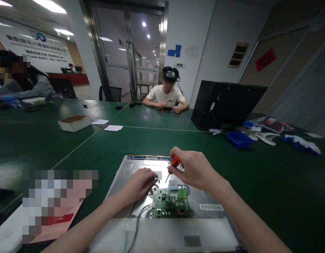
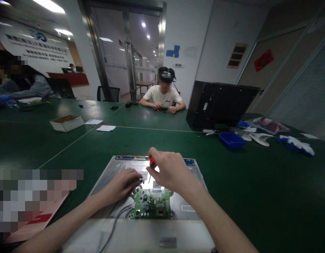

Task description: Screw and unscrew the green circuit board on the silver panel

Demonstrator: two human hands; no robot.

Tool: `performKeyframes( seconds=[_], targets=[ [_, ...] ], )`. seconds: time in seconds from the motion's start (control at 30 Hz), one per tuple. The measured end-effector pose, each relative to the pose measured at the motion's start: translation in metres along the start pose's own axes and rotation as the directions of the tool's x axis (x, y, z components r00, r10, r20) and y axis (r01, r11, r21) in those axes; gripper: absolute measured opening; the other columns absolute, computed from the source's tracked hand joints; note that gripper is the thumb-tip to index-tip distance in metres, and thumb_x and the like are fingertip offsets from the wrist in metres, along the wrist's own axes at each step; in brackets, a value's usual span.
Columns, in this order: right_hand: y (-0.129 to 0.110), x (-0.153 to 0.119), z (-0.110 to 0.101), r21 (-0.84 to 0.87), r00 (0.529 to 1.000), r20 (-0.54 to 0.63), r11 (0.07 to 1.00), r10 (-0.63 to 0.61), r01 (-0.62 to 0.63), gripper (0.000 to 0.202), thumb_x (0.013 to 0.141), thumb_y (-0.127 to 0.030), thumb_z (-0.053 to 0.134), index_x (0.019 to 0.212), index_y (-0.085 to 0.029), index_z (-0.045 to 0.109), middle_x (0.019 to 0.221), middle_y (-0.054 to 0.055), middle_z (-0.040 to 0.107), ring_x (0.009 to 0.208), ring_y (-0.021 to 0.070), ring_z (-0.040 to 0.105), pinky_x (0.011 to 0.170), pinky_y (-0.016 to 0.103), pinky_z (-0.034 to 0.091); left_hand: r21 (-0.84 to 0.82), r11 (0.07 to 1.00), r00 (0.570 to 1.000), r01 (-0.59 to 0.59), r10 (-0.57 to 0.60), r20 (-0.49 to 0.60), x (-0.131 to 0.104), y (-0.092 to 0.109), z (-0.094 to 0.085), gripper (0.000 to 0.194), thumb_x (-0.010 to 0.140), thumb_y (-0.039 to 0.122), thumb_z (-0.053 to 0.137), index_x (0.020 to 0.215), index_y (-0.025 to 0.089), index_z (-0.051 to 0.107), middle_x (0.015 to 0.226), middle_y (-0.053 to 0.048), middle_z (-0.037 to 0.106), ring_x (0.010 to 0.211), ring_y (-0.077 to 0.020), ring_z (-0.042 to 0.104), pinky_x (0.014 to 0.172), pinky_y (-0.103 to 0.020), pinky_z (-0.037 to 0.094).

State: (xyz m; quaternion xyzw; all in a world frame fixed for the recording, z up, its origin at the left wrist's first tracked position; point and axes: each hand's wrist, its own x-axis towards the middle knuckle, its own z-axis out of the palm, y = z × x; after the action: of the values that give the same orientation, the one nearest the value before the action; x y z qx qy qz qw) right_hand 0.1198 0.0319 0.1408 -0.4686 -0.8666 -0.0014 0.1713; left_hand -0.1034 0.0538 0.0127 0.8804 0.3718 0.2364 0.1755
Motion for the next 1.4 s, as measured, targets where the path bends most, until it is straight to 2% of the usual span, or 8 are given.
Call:
performKeyframes(
  seconds=[0.2, 0.4, 0.53, 0.73, 0.93, 1.2, 1.4],
  targets=[
    [0.001, 0.004, -0.002, -0.012, 1.0, -0.002, 1.0, -0.009, 0.009, 0.02, 0.082, -0.032, 0.062, 0.095, -0.022, 0.051, 0.075, -0.002, 0.066, 0.062, 0.0158, 0.058, 0.053, 0.026, 0.026, 0.015, 0.998, 0.998, 0.056, -0.056, 0.029, 0.009, 0.002, -0.001, 0.007, 0.087, 0.017, 0.058, 0.089, 0.017, 0.063, 0.085, -0.004, 0.062, 0.081, -0.0203, 0.056, 0.072, -0.03, 0.041],
    [0.005, 0.0, -0.006, -0.016, 1.0, -0.005, 1.0, -0.012, 0.012, 0.02, 0.082, -0.03, 0.063, 0.095, -0.021, 0.051, 0.078, -0.001, 0.067, 0.065, 0.0167, 0.059, 0.053, 0.026, 0.027, 0.022, 0.998, 0.998, 0.052, -0.053, 0.044, 0.013, 0.001, 0.002, 0.008, 0.086, 0.015, 0.056, 0.084, 0.017, 0.064, 0.084, -0.004, 0.063, 0.081, -0.0197, 0.057, 0.072, -0.029, 0.041],
    [0.01, -0.002, -0.009, -0.018, 1.0, -0.002, 1.0, -0.018, 0.018, 0.02, 0.083, -0.031, 0.062, 0.096, -0.022, 0.05, 0.078, -0.001, 0.067, 0.065, 0.0166, 0.06, 0.054, 0.026, 0.029, -0.015, 0.998, 0.998, 0.06, -0.06, 0.012, 0.01, 0.0, -0.001, 0.008, 0.087, 0.015, 0.054, 0.084, 0.016, 0.062, 0.083, -0.004, 0.062, 0.079, -0.0188, 0.056, 0.07, -0.028, 0.041],
    [0.013, -0.003, -0.011, -0.01, 0.999, -0.013, 0.999, -0.03, 0.03, 0.021, 0.084, -0.034, 0.061, 0.095, -0.023, 0.048, 0.076, -0.002, 0.066, 0.064, 0.0162, 0.059, 0.054, 0.026, 0.031, -0.063, 0.988, 0.99, 0.141, -0.143, -0.015, -0.001, 0.001, -0.012, 0.009, 0.088, 0.014, 0.05, 0.087, 0.016, 0.059, 0.079, -0.003, 0.064, 0.071, -0.0169, 0.057, 0.064, -0.027, 0.04],
    [0.012, -0.003, -0.01, -0.016, 0.999, -0.011, 0.999, -0.04, 0.04, 0.02, 0.084, -0.033, 0.061, 0.096, -0.023, 0.048, 0.076, -0.002, 0.066, 0.063, 0.016, 0.059, 0.054, 0.026, 0.031, -0.053, 0.996, 0.997, 0.073, -0.072, 0.003, -0.013, 0.008, -0.018, 0.013, 0.084, 0.006, 0.047, 0.086, 0.017, 0.055, 0.081, -0.003, 0.061, 0.073, -0.0169, 0.054, 0.065, -0.027, 0.039],
    [0.008, -0.004, -0.01, -0.007, 0.997, -0.009, 0.997, -0.072, 0.072, 0.02, 0.084, -0.032, 0.061, 0.095, -0.022, 0.049, 0.073, -0.003, 0.064, 0.059, 0.0132, 0.054, 0.053, 0.026, 0.031, -0.166, 0.986, 0.996, -0.023, 0.037, 0.085, -0.027, 0.028, -0.021, 0.009, 0.091, 0.013, 0.049, 0.09, 0.017, 0.057, 0.087, -0.004, 0.057, 0.077, -0.0165, 0.053, 0.065, -0.026, 0.04],
    [-0.003, -0.009, -0.015, 0.138, 0.987, -0.003, 0.977, -0.163, 0.162, 0.021, 0.083, -0.03, 0.065, 0.095, -0.022, 0.05, 0.074, -0.004, 0.064, 0.059, 0.0109, 0.054, 0.054, 0.024, 0.033, -0.215, 0.976, 0.98, -0.028, 0.07, 0.188, -0.043, 0.039, -0.016, 0.016, 0.094, 0.013, 0.046, 0.099, 0.019, 0.059, 0.094, -0.005, 0.058, 0.083, -0.0167, 0.054, 0.069, -0.026, 0.042]
  ],
)
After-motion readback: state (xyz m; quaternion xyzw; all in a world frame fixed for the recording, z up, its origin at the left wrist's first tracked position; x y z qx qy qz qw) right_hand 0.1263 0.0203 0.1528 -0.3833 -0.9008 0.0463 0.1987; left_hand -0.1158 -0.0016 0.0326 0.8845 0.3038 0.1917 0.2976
